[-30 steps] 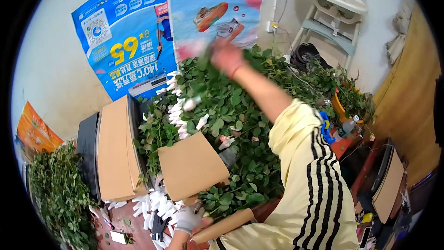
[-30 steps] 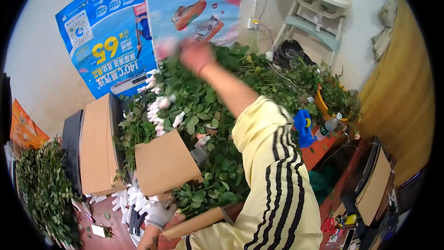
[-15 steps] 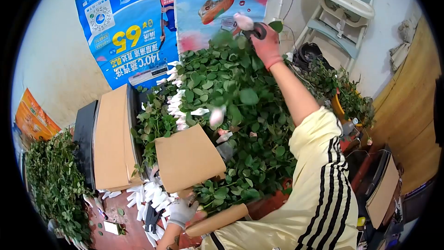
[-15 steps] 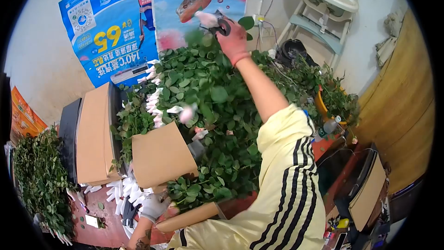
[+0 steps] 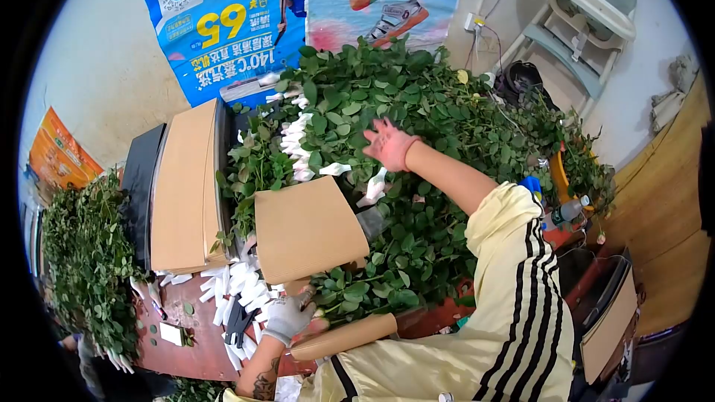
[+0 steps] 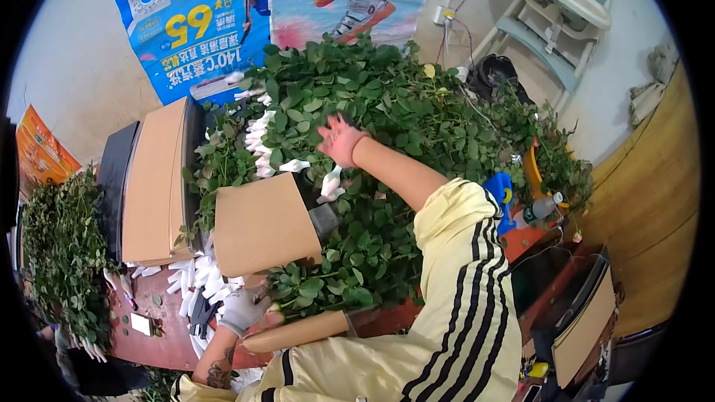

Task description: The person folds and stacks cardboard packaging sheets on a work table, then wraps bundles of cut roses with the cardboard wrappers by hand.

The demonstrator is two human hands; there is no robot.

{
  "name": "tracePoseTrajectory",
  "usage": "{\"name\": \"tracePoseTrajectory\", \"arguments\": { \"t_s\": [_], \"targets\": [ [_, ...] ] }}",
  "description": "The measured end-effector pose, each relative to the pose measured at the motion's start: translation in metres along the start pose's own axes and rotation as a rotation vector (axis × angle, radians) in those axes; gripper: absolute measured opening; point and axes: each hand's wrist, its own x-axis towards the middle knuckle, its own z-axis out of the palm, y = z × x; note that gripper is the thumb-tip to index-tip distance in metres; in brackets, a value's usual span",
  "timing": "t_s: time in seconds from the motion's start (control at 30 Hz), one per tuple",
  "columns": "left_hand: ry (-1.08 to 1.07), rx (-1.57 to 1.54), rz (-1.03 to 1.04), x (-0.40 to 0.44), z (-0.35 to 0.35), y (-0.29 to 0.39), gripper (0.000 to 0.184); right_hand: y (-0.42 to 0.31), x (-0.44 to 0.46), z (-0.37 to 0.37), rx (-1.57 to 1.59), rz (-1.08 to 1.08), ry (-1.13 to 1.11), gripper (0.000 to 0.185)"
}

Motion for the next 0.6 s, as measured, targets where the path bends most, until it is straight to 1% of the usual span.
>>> {"name": "tracePoseTrajectory", "arguments": {
  "t_s": [0.03,0.07,0.1,0.17,0.2,0.23,0.27,0.3,0.33,0.37,0.4,0.43,0.5,0.53,0.57,0.6],
  "targets": [
    [-0.003,0.01,0.004,-0.001,0.001,-0.002,0.042,-0.005,0.0,0.016,-0.017,-0.033,-0.149,0.031],
    [0.042,0.004,0.042,0.0,0.004,-0.005,0.042,-0.011,0.006,0.047,-0.108,-0.072,-0.214,0.031],
    [0.087,-0.005,0.079,0.0,0.005,-0.006,0.041,-0.017,0.005,0.048,-0.201,-0.112,-0.281,0.032],
    [0.12,-0.013,0.096,0.004,0.006,-0.008,0.041,-0.002,-0.003,0.05,-0.288,-0.183,-0.097,0.023],
    [0.112,0.011,0.08,0.004,0.006,-0.009,0.04,0.017,0.004,0.035,-0.144,-0.109,-0.064,0.02],
    [0.092,0.032,0.061,0.0,0.009,-0.009,0.04,0.051,0.015,0.04,-0.023,-0.044,0.144,0.019],
    [0.068,0.068,0.042,-0.001,0.002,-0.002,0.04,0.074,0.012,-0.007,0.057,0.096,0.425,0.019],
    [0.057,0.054,0.02,0.0,0.006,-0.004,0.039,0.091,0.022,-0.027,-0.388,0.427,0.782,0.027],
    [0.086,-0.036,0.064,0.002,0.012,-0.006,0.039,0.095,0.03,-0.06,-0.101,0.603,1.122,0.046],
    [0.127,-0.119,0.096,0.003,0.013,-0.011,0.039,0.078,0.03,-0.102,0.243,0.722,0.931,0.055],
    [0.076,-0.017,0.048,-0.002,-0.003,0.001,0.039,0.065,0.033,-0.107,0.057,0.685,1.074,0.052],
    [0.08,-0.03,0.037,-0.002,-0.007,0.0,0.039,0.048,0.022,-0.111,0.06,0.668,1.074,0.052],
    [0.052,-0.02,0.024,-0.003,-0.004,-0.001,0.039,0.011,-0.011,-0.115,0.261,0.53,1.107,0.04],
    [0.044,-0.048,0.012,-0.003,-0.004,-0.001,0.039,-0.003,-0.001,-0.09,0.233,0.39,0.802,0.032],
    [0.045,-0.052,0.013,-0.003,-0.001,-0.002,0.039,-0.016,0.014,-0.049,0.2,0.261,0.497,0.025],
    [0.08,-0.069,0.029,-0.003,0.003,-0.003,0.039,-0.032,0.024,-0.02,0.163,0.24,0.377,0.02]
  ]
}}
